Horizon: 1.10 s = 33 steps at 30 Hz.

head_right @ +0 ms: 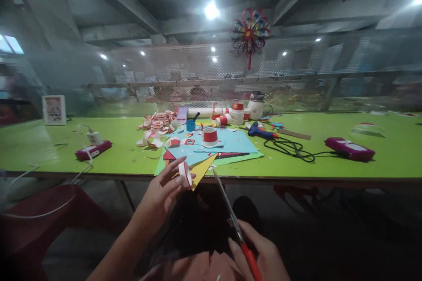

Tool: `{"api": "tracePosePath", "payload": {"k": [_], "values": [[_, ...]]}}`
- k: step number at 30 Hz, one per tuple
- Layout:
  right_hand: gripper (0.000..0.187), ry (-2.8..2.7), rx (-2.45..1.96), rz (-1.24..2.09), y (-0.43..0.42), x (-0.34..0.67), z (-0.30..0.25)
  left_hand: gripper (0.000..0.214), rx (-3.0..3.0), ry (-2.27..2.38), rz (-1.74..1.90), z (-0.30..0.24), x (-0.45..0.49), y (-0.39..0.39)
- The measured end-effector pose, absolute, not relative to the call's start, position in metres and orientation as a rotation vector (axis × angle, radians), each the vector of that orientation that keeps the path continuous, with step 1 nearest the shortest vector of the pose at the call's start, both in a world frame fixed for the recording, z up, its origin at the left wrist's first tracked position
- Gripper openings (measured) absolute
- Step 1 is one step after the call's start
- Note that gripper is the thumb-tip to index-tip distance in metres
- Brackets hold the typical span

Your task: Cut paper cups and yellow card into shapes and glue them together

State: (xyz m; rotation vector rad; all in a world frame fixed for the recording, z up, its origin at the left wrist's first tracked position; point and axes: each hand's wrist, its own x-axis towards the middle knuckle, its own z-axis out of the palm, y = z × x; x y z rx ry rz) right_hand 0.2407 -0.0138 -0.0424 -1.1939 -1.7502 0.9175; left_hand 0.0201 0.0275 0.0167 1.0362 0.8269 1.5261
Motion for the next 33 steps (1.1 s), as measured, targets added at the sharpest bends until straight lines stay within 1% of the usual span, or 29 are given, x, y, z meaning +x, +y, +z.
{"api": "tracePosePath", "payload": {"k": [3, 5, 7, 10, 12, 18, 27, 29, 33], "values": [[0.035, -1.675, -1.197, 0.816, -0.007, 0.233, -0.018, 0.056, 1.208, 0.931, 1.572, 0.019, 0.024, 0.024], [0.037, -1.706, -1.123, 0.782, -0.003, 0.225, 0.001, 0.056, 1.269, 0.920, 1.578, 0.020, 0.025, 0.022], [0.036, -1.742, -0.990, 0.826, 0.001, 0.217, 0.020, 0.053, 1.332, 0.891, 1.546, 0.020, 0.026, 0.019], [0.033, -1.645, -0.891, 0.862, 0.007, 0.204, 0.041, 0.045, 1.420, 0.846, 1.464, 0.019, 0.026, 0.014], [0.033, -1.614, -0.850, 0.876, 0.011, 0.197, 0.048, 0.045, 1.456, 0.820, 1.414, 0.019, 0.026, 0.011], [0.035, -1.569, -0.773, 0.946, 0.014, 0.184, 0.050, 0.050, 1.516, 0.843, 1.403, 0.024, 0.031, 0.003], [0.036, -1.660, -0.700, 0.863, 0.013, 0.178, 0.031, 0.040, 1.472, 0.773, 1.509, 0.011, 0.035, 0.007], [0.034, -1.654, -0.700, 0.842, 0.013, 0.178, 0.030, 0.044, 1.446, 0.752, 1.524, 0.012, 0.035, 0.007], [0.029, -1.624, -0.754, 0.779, 0.010, 0.183, 0.037, 0.063, 1.381, 0.707, 1.531, 0.018, 0.032, 0.004]]}}
